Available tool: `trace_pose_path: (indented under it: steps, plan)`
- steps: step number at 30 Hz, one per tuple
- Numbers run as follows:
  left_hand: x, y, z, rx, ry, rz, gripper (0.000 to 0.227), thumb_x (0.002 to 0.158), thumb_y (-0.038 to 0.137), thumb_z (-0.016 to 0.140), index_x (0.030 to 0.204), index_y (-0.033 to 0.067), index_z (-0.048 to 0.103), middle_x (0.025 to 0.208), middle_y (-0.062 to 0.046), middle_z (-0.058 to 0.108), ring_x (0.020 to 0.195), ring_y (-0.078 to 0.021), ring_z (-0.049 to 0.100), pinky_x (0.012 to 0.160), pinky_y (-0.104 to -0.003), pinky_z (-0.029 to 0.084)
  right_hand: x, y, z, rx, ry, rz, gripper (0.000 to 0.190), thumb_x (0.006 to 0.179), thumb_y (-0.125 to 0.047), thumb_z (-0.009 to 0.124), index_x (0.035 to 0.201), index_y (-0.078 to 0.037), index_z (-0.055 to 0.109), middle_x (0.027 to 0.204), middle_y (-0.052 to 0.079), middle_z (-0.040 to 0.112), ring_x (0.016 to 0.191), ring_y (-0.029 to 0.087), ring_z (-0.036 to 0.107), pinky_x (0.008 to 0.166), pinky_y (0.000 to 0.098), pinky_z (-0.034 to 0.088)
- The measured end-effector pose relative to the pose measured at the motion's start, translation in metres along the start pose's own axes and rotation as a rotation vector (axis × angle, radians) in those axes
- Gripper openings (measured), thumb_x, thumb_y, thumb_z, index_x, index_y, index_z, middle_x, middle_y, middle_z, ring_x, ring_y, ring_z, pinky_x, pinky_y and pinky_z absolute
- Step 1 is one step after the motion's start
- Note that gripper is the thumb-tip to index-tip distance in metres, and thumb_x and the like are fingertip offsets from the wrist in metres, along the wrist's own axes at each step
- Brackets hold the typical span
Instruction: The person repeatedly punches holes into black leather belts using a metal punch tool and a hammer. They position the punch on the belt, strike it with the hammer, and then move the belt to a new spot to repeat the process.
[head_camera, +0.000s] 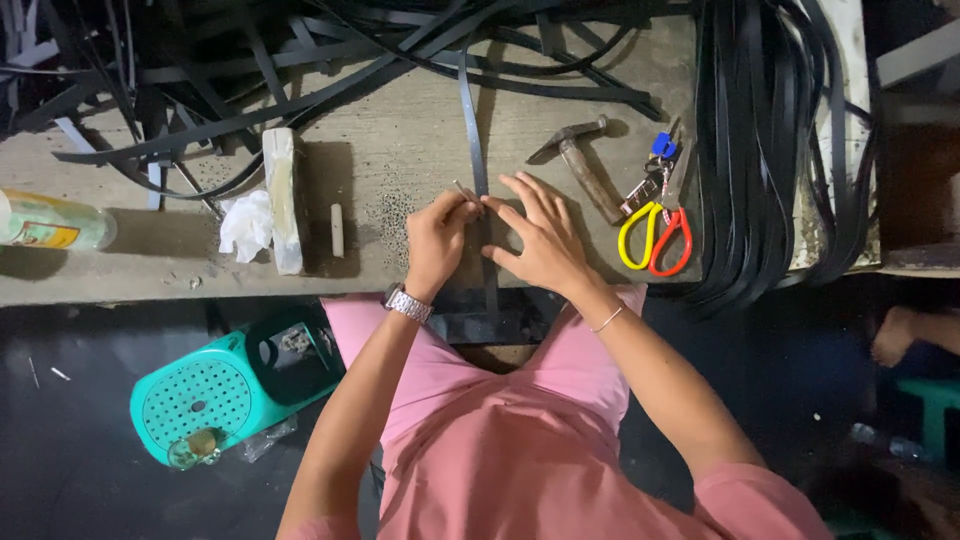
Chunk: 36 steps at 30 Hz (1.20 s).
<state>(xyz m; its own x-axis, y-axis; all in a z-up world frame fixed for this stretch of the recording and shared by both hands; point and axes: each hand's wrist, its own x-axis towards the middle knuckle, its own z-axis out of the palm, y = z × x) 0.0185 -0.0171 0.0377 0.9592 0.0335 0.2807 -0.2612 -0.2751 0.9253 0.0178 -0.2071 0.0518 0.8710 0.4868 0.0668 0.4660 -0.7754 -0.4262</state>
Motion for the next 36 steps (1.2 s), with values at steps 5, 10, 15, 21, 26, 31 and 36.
trace_pose_path:
  steps: [5,10,15,21,26,31,36]
  plan:
    - [-0.001,-0.008,0.001,0.019,-0.012,0.004,0.010,0.100,0.003,0.066,0.094,0.0065,0.072,0.079,-0.011,0.076,0.077,-0.0312,0.077,0.070,-0.037,0.059,-0.001,0.001,0.000,-0.014,0.011,-0.011,0.067,0.091,-0.055,0.068,0.150,-0.027,0.051,0.155,0.010,0.039,0.151,0.033,0.030,0.110,0.0569,0.035]
    - [-0.001,-0.006,0.002,0.040,-0.020,0.012,0.011,0.101,0.005,0.066,0.094,0.0100,0.072,0.078,-0.008,0.076,0.076,-0.0290,0.077,0.070,-0.036,0.058,-0.001,-0.004,-0.004,0.017,0.027,-0.008,0.063,0.092,-0.054,0.067,0.148,-0.026,0.054,0.154,0.011,0.040,0.150,0.033,0.031,0.111,0.0552,0.034]
    - [-0.005,-0.018,0.004,0.104,-0.023,0.034,0.008,0.100,0.004,0.068,0.098,0.0100,0.073,0.083,-0.009,0.077,0.079,-0.0328,0.076,0.070,-0.038,0.058,-0.001,-0.002,-0.001,-0.040,0.043,-0.031,0.066,0.091,-0.057,0.067,0.148,-0.026,0.053,0.152,0.011,0.042,0.149,0.034,0.033,0.110,0.0552,0.036]
    - [-0.008,-0.024,0.006,0.316,-0.070,0.141,0.009,0.098,0.007,0.068,0.098,0.0158,0.071,0.080,-0.002,0.077,0.073,-0.0262,0.076,0.069,-0.034,0.059,0.003,0.032,0.012,-0.053,0.463,0.022,0.050,0.093,-0.043,0.066,0.136,-0.020,0.060,0.135,0.010,0.051,0.131,0.028,0.051,0.102,0.0490,0.038]
    - [-0.012,-0.027,0.003,0.420,-0.105,0.206,0.011,0.100,0.006,0.066,0.098,0.0160,0.068,0.078,-0.001,0.074,0.071,-0.0227,0.075,0.067,-0.031,0.059,-0.013,0.064,-0.006,-0.476,0.346,0.354,0.048,0.093,-0.034,0.073,0.129,-0.005,0.059,0.112,0.011,0.055,0.101,0.032,0.057,0.085,0.0535,0.038]
    - [-0.008,-0.030,0.005,0.467,-0.084,0.238,0.010,0.101,0.009,0.064,0.097,0.0178,0.067,0.076,0.001,0.073,0.068,-0.0218,0.074,0.065,-0.030,0.059,0.001,0.050,-0.039,0.102,0.178,0.551,0.037,0.104,-0.032,0.053,0.125,-0.002,0.058,0.106,0.023,0.063,0.094,0.052,0.068,0.076,0.0643,0.051]
    - [-0.008,-0.027,0.004,0.507,-0.122,0.282,0.011,0.101,0.009,0.064,0.097,0.0184,0.067,0.074,0.002,0.071,0.065,-0.0197,0.072,0.062,-0.028,0.057,-0.025,-0.003,-0.048,0.215,0.270,0.227,0.039,0.100,-0.043,0.065,0.120,-0.010,0.067,0.081,0.018,0.071,0.083,0.041,0.073,0.067,0.0451,0.054]
